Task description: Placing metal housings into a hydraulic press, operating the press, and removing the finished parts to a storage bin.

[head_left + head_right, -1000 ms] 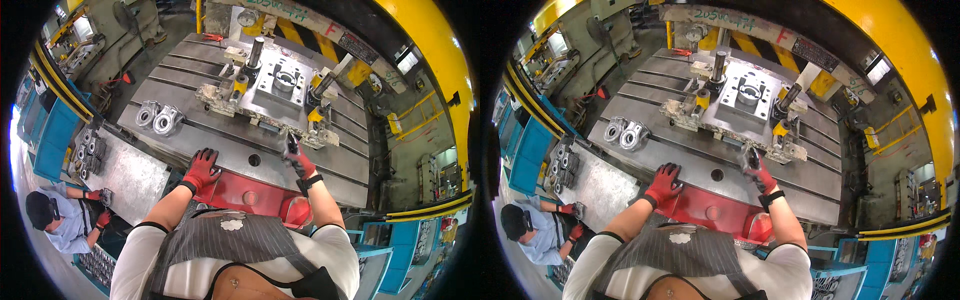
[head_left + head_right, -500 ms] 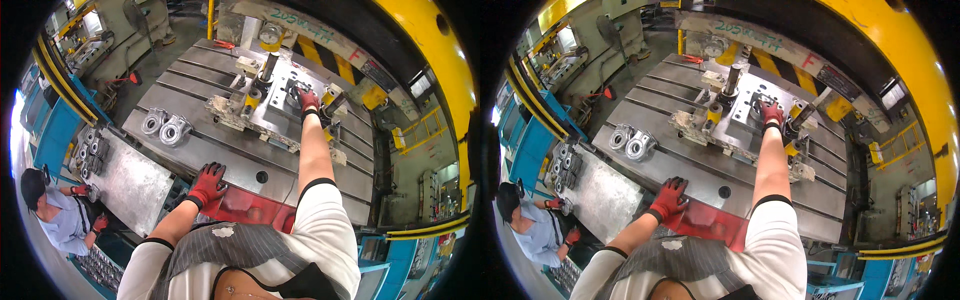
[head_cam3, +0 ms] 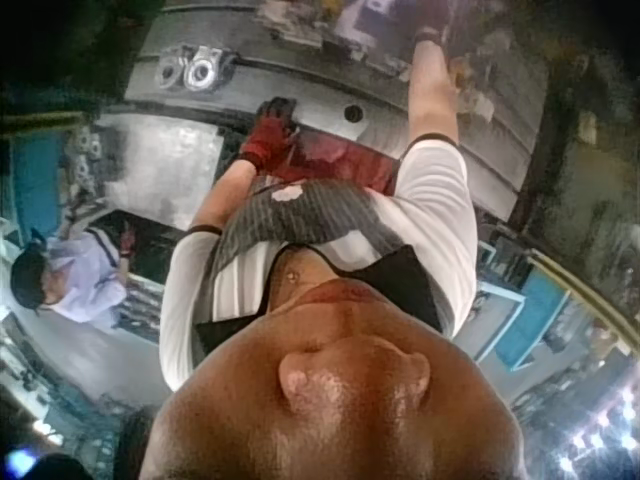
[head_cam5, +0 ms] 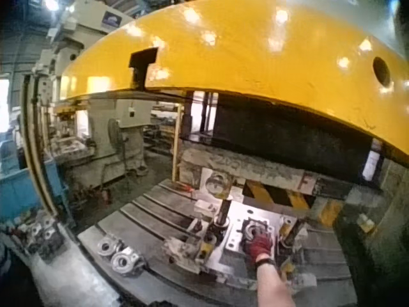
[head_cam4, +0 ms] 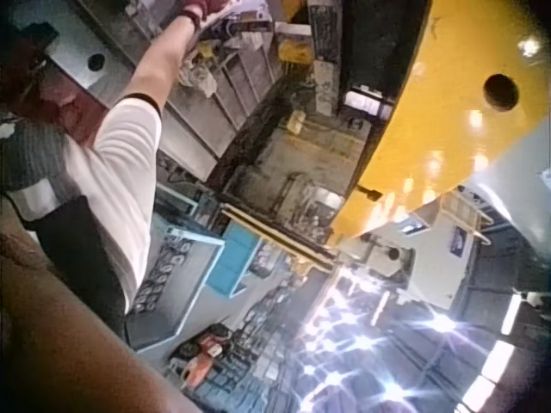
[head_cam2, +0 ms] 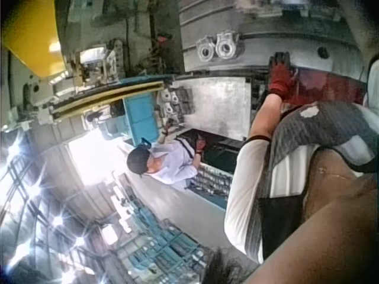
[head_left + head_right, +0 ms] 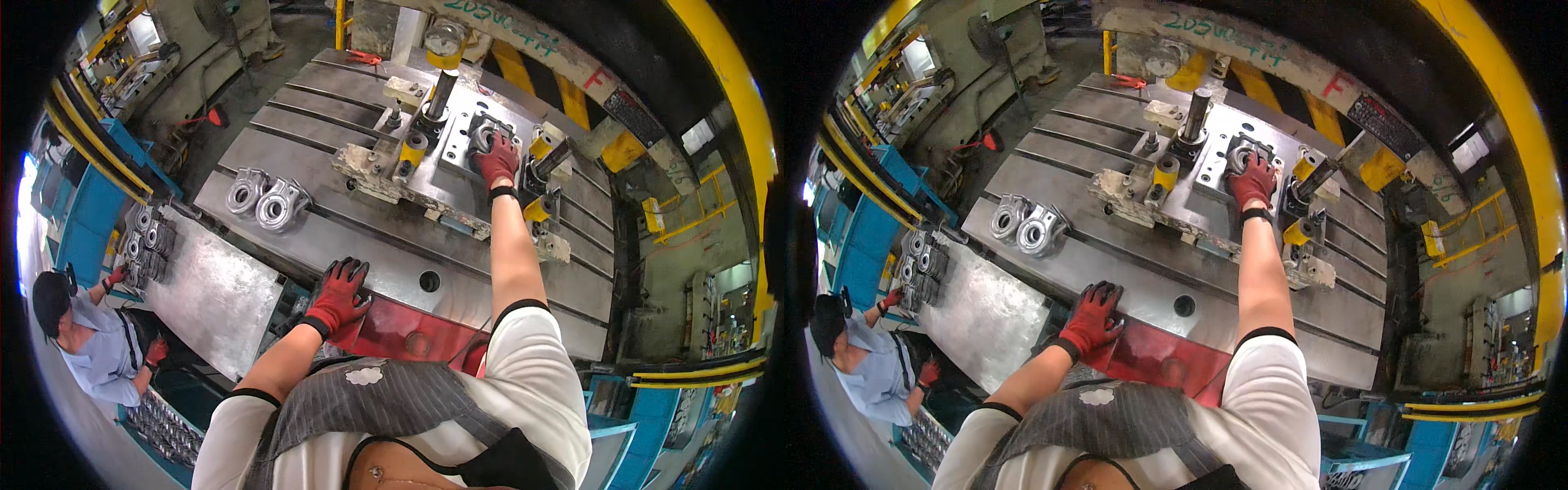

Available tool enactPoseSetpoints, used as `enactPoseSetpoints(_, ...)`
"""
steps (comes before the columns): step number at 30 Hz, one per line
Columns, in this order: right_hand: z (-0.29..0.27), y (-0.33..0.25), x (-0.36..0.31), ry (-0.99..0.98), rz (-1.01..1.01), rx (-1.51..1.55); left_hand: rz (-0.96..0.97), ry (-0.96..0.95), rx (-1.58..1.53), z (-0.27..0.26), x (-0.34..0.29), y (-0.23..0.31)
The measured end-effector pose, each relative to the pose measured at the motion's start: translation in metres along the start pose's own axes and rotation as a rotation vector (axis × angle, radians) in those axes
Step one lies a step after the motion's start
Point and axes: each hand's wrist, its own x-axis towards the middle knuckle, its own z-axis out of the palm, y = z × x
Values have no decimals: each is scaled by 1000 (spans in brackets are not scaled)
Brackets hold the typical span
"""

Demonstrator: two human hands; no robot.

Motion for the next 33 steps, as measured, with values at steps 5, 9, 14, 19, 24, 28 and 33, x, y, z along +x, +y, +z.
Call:
enactPoseSetpoints(5, -1, -1, 3, 100, 26, 97, -9, -11, 21, 3, 1, -3)
enactPoseSetpoints(9, -3, -16, 15, -200, 35, -76, -18, -45, 12, 1, 2, 1)
enactPoseSetpoints(14, 4, -24, 11, -208, 26, -222, -17, -59, -32, -8, 1, 6)
enactPoseSetpoints(19, -10, -27, 14, -295, 11, -62, -23, -16, 9, -3, -2, 6)
enactPoseSetpoints(24, -4, 20, -15, 101, -96, 290, 48, -18, 41, 1, 5, 3)
enactPoseSetpoints(28, -59, 48, -130, 65, -341, 700, 41, 27, 55, 10, 1, -2)
enactPoseSetpoints(33, -142, 131, -268, -29, -160, 586, 39, 53, 36, 9, -3, 3)
